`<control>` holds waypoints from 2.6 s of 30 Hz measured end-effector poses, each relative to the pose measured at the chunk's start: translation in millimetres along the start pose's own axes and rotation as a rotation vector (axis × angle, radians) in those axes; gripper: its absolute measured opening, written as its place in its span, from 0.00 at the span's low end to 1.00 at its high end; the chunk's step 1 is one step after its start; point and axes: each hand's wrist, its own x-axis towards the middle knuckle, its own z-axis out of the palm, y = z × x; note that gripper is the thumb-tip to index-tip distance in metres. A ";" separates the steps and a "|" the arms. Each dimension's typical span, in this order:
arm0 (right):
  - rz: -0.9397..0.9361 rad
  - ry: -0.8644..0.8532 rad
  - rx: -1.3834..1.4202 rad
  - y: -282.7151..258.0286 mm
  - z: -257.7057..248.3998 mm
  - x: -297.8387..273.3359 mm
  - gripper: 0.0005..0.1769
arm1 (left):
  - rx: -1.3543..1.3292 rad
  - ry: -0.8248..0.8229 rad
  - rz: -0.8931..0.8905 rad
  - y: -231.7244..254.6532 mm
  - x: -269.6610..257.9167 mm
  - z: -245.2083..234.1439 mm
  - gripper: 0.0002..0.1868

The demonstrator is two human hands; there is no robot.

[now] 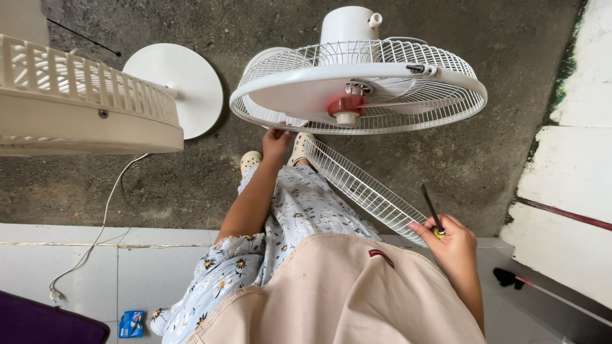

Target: The person uses a screwdriver to tighten screws on the front grill of a white pedestal fan. They then attach the grill to the fan and secure it by tightening the central nut.

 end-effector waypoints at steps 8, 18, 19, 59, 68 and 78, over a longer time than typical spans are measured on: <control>0.016 -0.038 -0.065 0.2 -10.3 18.2 0.18 | -0.051 0.047 -0.052 -14.4 5.4 15.0 0.15; -0.016 -0.094 -0.103 -6.0 -21.6 39.5 0.17 | 0.158 0.301 0.160 -43.3 11.8 17.4 0.09; -0.015 -0.103 -0.103 -7.0 -21.6 40.4 0.17 | 0.171 0.330 0.170 -43.7 11.5 16.4 0.08; -0.137 -0.076 -0.056 -16.4 15.8 23.1 0.21 | 0.780 0.413 0.697 89.1 -9.5 -14.2 0.07; -0.186 -0.088 -0.060 -25.2 33.7 19.9 0.22 | 0.749 0.253 0.625 91.7 -4.4 -29.2 0.16; -0.392 -0.143 -0.053 -50.5 99.3 26.4 0.26 | 1.334 -0.449 0.153 156.1 -129.0 -8.8 0.21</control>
